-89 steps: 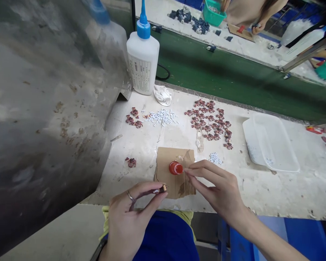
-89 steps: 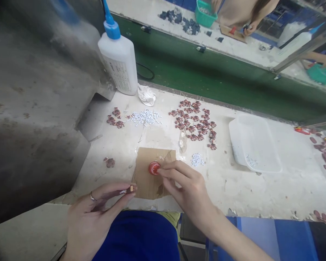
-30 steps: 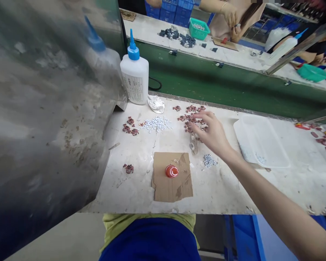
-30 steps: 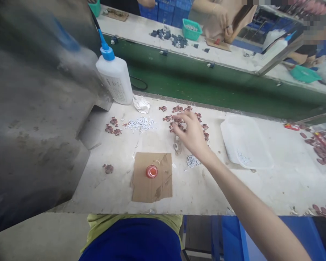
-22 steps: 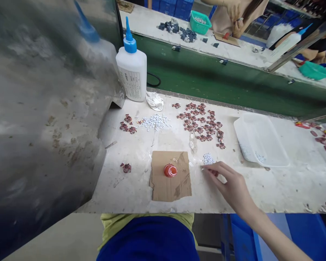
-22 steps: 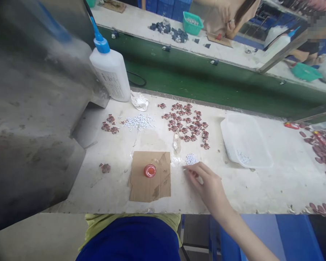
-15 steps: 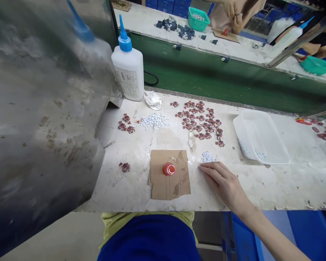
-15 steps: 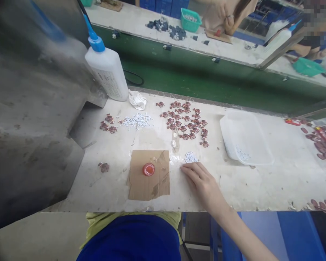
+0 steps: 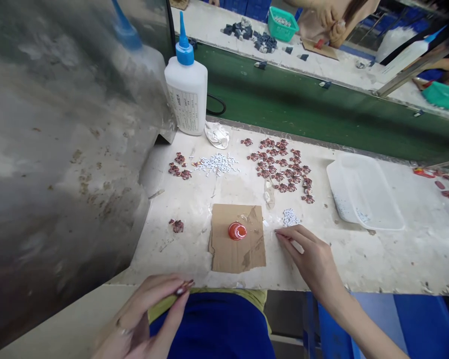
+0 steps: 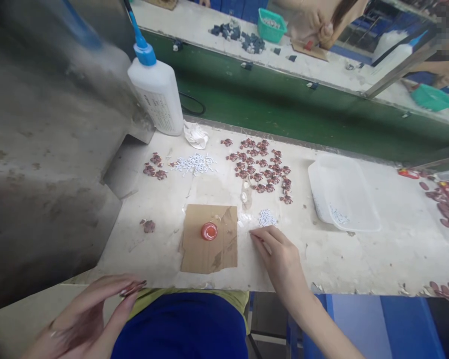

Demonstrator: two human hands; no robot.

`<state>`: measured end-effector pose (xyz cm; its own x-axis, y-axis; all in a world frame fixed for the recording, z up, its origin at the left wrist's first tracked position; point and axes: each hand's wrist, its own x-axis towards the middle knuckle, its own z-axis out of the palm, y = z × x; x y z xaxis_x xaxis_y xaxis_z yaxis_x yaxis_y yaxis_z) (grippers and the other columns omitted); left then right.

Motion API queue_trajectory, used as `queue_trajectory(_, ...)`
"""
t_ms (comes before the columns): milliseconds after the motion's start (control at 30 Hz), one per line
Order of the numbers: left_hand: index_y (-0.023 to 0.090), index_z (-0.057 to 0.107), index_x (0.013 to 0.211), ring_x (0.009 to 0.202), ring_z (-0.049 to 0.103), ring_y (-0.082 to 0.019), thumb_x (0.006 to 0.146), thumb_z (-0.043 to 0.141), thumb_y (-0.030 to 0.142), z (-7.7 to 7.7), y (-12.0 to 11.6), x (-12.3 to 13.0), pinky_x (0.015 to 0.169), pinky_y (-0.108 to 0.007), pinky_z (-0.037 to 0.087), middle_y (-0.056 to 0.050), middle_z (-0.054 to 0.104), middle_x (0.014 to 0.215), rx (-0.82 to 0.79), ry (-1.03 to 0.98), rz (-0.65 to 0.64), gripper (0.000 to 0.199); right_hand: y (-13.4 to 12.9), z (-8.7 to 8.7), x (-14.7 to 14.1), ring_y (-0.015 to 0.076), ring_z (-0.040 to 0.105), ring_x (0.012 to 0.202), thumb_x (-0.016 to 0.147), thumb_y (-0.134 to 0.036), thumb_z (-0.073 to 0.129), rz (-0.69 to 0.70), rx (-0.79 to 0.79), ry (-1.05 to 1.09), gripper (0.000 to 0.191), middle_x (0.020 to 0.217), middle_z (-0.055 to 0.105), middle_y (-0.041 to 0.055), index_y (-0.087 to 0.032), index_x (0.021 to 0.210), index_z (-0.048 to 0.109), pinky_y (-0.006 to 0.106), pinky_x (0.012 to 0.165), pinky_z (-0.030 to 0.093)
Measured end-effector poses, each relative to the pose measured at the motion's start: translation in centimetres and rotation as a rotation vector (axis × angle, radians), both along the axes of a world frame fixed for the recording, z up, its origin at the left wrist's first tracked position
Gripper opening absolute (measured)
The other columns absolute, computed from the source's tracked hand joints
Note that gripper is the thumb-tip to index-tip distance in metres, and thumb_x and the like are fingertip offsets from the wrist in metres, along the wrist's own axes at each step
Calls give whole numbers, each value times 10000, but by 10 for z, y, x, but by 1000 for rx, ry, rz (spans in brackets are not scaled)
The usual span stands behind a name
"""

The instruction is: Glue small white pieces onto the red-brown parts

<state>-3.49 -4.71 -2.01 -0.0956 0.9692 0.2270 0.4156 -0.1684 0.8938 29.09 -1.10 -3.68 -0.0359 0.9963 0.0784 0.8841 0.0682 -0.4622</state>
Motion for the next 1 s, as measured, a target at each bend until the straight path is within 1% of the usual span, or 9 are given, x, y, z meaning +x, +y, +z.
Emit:
queue_trajectory(100, 221, 689, 1129, 949, 749, -97, 852, 734, 79, -4, 18, 8, 989, -145, 584, 23, 763, 1063, -66, 17, -109, 315, 0, 1, 6, 233, 755, 853, 1035, -289, 542, 6, -8, -5, 213, 971, 770, 74, -216, 982, 735, 361, 727, 610)
queue_trajectory(233, 259, 683, 1120, 918, 763, -84, 900, 728, 215, -1, 32, 14, 914, -100, 590, 42, 775, 995, -196, 5, -97, 228, 6, 6, 5, 226, 742, 797, 1007, -310, 589, 18, -67, 23, 177, 935, 761, 65, -214, 947, 725, 357, 693, 597)
queue_trajectory(333, 304, 673, 1166, 916, 760, -60, 927, 701, 257, 3, 37, 18, 875, -61, 580, 60, 773, 1007, -265, -47, -98, 246, 14, 15, -7, 212, 737, 785, 980, -291, 635, 30, -93, 131, 111, 911, 762, 43, -224, 935, 712, 344, 726, 598)
queue_trajectory(400, 320, 695, 1105, 921, 762, -52, 926, 700, 243, 4, 39, 20, 880, -48, 571, 78, 776, 1004, -275, -71, -129, 195, 20, 23, -19, 196, 732, 779, 976, -256, 642, 71, -89, 201, 87, 898, 758, 30, -227, 926, 708, 324, 731, 594)
queue_trajectory(467, 301, 697, 1045, 934, 768, -67, 926, 697, 224, 4, 38, 23, 895, -68, 582, 76, 778, 1002, -285, -117, -149, 142, 26, 30, -32, 180, 727, 786, 983, -220, 632, 135, -80, 249, 94, 895, 754, 23, -226, 938, 714, 304, 729, 588)
queue_trajectory(533, 284, 659, 1112, 922, 775, -91, 924, 696, 215, 2, 36, 24, 890, -102, 605, 55, 777, 994, -290, -173, -119, 204, 32, 35, -41, 172, 723, 799, 991, -196, 619, 189, -75, 278, 113, 898, 753, 24, -223, 958, 724, 292, 732, 585)
queue_trajectory(633, 283, 607, 1226, 910, 773, -90, 935, 673, 192, -1, 33, 23, 883, -116, 616, 37, 757, 1011, -238, -169, -79, 312, 37, 36, -48, 169, 719, 811, 996, -179, 612, 231, -64, 297, 129, 919, 752, 34, -219, 980, 734, 287, 735, 589)
queue_trajectory(800, 312, 680, 1159, 893, 756, -36, 940, 684, 194, 1, 37, 19, 876, -49, 576, 85, 763, 1027, -176, -16, -177, 249, 39, 30, -49, 168, 726, 869, 994, -150, 619, 263, -49, 301, 150, 987, 755, 46, -223, 1023, 747, 287, 772, 601)
queue_trajectory(1000, 257, 722, 1041, 891, 710, -34, 915, 715, 155, 7, 45, 22, 847, -83, 578, 43, 701, 985, 30, 104, -144, 163, 40, 29, -49, 155, 718, 892, 991, -105, 610, 281, -53, 308, 181, 1001, 750, 38, -224, 1033, 740, 277, 788, 589)
